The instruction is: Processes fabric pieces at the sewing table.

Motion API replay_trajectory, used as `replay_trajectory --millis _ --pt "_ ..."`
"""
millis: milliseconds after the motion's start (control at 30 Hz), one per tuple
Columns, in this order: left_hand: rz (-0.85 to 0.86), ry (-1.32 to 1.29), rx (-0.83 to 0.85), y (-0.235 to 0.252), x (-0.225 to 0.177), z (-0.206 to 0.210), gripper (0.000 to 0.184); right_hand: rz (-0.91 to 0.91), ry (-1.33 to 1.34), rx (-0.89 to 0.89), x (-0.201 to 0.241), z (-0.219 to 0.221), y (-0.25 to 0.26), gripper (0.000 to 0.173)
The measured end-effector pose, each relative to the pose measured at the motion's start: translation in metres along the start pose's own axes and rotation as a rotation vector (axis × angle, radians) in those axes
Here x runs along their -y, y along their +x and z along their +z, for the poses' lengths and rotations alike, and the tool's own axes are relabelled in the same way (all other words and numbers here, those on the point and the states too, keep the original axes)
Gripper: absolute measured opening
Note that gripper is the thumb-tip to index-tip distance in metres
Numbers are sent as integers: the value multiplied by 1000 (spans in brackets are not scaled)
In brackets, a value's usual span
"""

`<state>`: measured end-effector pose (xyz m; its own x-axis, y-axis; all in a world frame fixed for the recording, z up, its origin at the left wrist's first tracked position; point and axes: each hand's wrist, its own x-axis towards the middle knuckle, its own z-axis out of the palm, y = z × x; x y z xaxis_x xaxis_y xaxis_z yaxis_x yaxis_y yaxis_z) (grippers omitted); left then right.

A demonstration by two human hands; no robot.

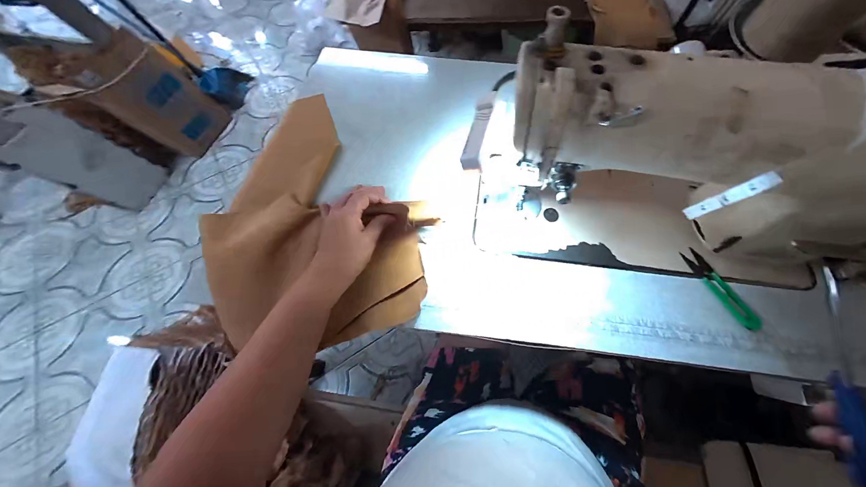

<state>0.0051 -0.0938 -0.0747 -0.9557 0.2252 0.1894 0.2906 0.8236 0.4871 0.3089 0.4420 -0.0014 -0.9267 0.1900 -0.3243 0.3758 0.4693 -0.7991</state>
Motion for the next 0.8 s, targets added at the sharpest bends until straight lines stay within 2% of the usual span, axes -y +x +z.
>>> replay_trajectory --millis 67,100,133,200,267,300,367,467,533,633,733,800 --pt "-12 -49 -23 -9 -4 -1 18 -55 427 221 25 69 20 25" --pt "-7 -60 -50 -12 -6 -1 16 -29 644 370 38 107 35 27" --pt "-2 -68 -73 -14 -6 0 15 22 818 531 53 145 50 40" --pt "4 -86 -108 -17 -6 1 15 131 1000 833 85 208 80 63" --pt "16 -102 -131 -17 -2 2 15 220 1024 949 118 250 108 70" --pt "17 -113 -137 -17 0 3 14 258 1036 911 134 266 120 65" --pt "6 -124 -139 -17 -1 3 14 370 1160 727 159 289 140 60" --pt "32 -107 -131 -19 -2 3 17 439 1366 549 172 299 156 49" --pt "80 -100 -123 -20 -2 5 19 373 1365 562 163 289 147 46" --pt "185 -129 -85 -25 -12 16 22 202 1209 578 132 259 114 44" --pt "292 -161 13 -35 -45 37 22 123 1025 375 100 231 79 54" --pt "361 -180 61 -40 -70 54 24 23 904 214 77 216 60 53"
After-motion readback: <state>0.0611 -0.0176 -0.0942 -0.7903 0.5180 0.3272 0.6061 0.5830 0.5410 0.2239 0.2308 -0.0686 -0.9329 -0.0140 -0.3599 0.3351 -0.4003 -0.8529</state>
